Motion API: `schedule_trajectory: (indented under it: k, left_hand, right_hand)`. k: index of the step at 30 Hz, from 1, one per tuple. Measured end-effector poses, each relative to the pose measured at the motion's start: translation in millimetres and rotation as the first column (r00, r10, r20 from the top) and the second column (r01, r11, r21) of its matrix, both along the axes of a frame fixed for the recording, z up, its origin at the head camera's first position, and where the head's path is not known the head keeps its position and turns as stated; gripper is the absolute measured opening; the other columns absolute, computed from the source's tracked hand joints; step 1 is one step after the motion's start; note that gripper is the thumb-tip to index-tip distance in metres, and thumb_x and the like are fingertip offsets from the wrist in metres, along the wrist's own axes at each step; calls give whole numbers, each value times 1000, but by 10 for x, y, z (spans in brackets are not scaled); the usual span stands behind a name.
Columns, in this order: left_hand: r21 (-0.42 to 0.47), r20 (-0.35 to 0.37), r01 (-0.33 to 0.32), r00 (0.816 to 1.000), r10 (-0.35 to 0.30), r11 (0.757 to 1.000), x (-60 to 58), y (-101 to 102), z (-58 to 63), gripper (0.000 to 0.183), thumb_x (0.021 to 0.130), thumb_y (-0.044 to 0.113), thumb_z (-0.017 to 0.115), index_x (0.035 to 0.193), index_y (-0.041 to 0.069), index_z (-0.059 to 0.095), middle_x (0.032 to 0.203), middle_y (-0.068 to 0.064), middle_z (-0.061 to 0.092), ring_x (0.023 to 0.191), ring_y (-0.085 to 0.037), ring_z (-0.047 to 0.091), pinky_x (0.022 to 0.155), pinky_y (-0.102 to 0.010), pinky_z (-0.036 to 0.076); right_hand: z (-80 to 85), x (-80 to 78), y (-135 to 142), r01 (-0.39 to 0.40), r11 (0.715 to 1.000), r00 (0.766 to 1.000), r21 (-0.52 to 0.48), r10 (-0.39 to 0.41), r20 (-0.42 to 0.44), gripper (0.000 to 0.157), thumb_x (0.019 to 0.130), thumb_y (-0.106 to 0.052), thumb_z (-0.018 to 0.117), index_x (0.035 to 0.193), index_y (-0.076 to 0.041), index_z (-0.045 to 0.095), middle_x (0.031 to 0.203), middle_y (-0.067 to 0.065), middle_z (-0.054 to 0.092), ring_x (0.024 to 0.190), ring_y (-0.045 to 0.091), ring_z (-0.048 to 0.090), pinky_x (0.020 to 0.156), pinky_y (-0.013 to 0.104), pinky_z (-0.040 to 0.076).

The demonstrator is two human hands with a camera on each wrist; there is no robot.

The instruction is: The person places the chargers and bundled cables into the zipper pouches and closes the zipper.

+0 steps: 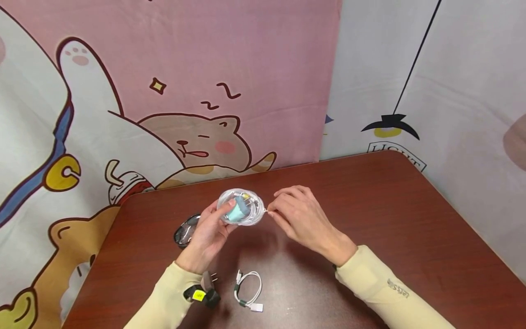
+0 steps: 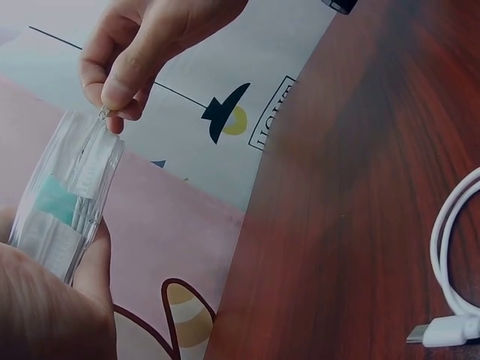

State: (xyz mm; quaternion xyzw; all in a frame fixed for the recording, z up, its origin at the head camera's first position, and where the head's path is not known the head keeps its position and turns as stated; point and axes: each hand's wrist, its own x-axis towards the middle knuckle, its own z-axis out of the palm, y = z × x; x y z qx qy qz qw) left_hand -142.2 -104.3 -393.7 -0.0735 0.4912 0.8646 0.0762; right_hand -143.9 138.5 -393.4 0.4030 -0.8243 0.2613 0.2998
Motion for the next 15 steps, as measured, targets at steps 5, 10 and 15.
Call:
schedule_trajectory:
  k: [5, 10, 15]
  left_hand:
    - [-1, 3, -16, 1000, 16, 1000, -8, 14, -2, 24, 97, 3, 64, 121, -2, 59, 95, -6, 73, 83, -15, 73, 73, -31, 60]
    - [7, 16, -47, 999, 47, 999, -6, 35, 4, 25, 97, 2, 64, 121, -2, 59, 96, -6, 73, 83, -15, 73, 73, -31, 61]
    - [11, 22, -78, 997, 78, 997, 3, 50, 6, 27, 98, 3, 65, 124, -3, 57, 99, -7, 71, 84, -16, 72, 74, -31, 61]
  right_hand:
    - [6, 9, -12, -3, 1000, 1000, 11, 3, -7, 6, 98, -20, 68, 96, -16, 71, 93, -6, 71, 113, 25, 64, 94, 53, 44]
    - [-1, 19, -26, 1, 1000, 1000, 17, -1, -4, 9, 99, -21, 67, 95, -15, 71, 93, -5, 71, 112, 25, 64, 93, 52, 44]
    - [-10, 39, -65, 1, 1000, 1000, 19, -1, -8, 3, 93, -16, 73, 94, -15, 70, 93, -6, 72, 111, 25, 65, 92, 53, 45]
